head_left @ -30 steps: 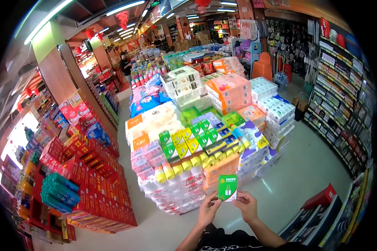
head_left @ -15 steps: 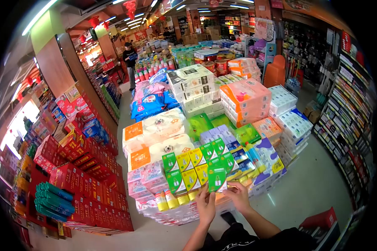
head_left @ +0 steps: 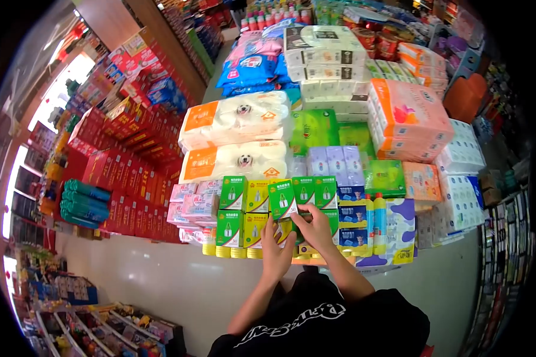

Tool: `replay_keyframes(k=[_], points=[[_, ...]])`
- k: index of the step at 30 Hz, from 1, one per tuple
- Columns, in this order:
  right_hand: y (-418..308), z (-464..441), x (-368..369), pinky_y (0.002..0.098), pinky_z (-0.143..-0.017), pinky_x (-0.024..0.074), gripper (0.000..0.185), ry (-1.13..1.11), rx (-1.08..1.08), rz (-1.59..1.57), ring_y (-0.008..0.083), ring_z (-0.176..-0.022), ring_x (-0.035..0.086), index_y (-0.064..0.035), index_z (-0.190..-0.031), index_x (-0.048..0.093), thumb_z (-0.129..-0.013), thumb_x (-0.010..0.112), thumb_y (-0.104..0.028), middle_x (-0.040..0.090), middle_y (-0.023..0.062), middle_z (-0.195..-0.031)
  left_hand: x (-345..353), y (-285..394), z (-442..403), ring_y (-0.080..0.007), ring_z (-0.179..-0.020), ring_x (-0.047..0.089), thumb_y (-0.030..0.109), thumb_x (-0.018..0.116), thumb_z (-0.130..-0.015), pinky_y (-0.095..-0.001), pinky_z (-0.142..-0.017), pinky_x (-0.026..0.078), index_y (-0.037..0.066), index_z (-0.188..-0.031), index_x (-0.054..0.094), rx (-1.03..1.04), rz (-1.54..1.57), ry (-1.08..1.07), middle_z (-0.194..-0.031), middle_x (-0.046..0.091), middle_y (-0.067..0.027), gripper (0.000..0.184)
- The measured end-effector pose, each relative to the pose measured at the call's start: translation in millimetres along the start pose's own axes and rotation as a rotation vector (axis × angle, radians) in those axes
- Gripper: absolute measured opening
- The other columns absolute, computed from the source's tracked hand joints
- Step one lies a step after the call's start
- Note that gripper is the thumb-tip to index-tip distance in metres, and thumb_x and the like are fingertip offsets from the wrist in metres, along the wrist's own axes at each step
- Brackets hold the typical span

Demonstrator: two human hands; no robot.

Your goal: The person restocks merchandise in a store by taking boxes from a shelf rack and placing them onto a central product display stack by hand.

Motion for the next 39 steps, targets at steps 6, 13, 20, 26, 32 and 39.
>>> replay_keyframes(k=[6,13,20,26,32,39], points=[[1.3,-26.7,30.4,0.0289,-0.062,0.0535,0.036,-0.069,-0.182,0.134,0.0153,-0.072,0.070,0.0037,-0.111,0.063,-0.087,0.078,-0.020,0.072,0.0121,-0.082,-11.2,-10.4,-16.3,-0.0348,-0.136,0.043,0.016,0.067,-0.096,-0.0437,-0.111,0.041,-0.010,-0.152,0.023,0.032,0.023,0.196,-0.142,0.037,-0.0242,0.076],[6.3,-34.7,60.9,0.0355,-0.065,0.0564,0.035,-0.127,-0.297,0.180,0.0261,-0.073,0.073,0.0064,-0.108,0.062,-0.089,0.075,-0.020,0.072,0.0181,-0.081,-14.6,0.6,-14.2,-0.0316,-0.144,0.035,0.007,0.056,-0.101,-0.0387,-0.117,0.032,-0.011,-0.154,0.011,-0.025,0.222,0.143,-0.158,0.026,-0.0276,0.071],[-10.7,-16.1,65.8,0.0390,-0.067,0.0558,0.042,-0.164,-0.346,0.221,0.0314,-0.083,0.072,0.0073,-0.115,0.062,-0.088,0.075,-0.022,0.071,0.0227,-0.094,-42.8,-7.2,48.2,-0.0331,-0.152,0.022,0.008,0.056,-0.101,-0.0411,-0.122,0.022,-0.008,-0.156,0.009,0.023,0.208,0.186,-0.162,0.019,-0.0275,0.074],[-3.9,57.2,81.2,0.0328,-0.071,0.0579,0.054,-0.009,-0.575,0.183,0.0299,-0.098,0.069,0.0091,-0.132,0.053,-0.089,0.074,-0.016,0.063,0.0251,-0.120,-105.8,-29.3,134.9,-0.0314,-0.151,0.024,0.003,0.055,-0.100,-0.0414,-0.122,0.021,-0.004,-0.157,0.012,0.032,0.309,0.277,-0.163,0.021,-0.0230,0.072],[3.4,197.4,167.5,0.0313,-0.078,0.0583,0.051,-0.263,-0.629,0.104,0.0232,-0.104,0.068,0.0070,-0.131,0.056,-0.088,0.074,-0.014,0.065,0.0214,-0.120,-199.2,-53.5,250.8,-0.0326,-0.150,0.027,0.005,0.054,-0.102,-0.0422,-0.121,0.024,-0.003,-0.158,0.013,0.064,0.324,0.373,-0.162,0.025,-0.0235,0.070],[7.4,360.9,319.0,0.0354,-0.081,0.0579,0.053,-0.969,-0.527,0.186,0.0262,-0.100,0.069,0.0053,-0.133,0.056,-0.090,0.072,-0.021,0.065,0.0217,-0.123,-318.5,-77.7,415.5,-0.0326,-0.145,0.037,0.009,0.053,-0.103,-0.0401,-0.116,0.036,-0.006,-0.155,0.019,0.043,0.323,0.776,-0.157,0.033,-0.0249,0.064]])
Point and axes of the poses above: each hand's wrist, its own z-axis away from the middle knuckle, its own x-axis out of the palm, y = z × x, the point moved 3 cm from there along -z, towards the middle knuckle
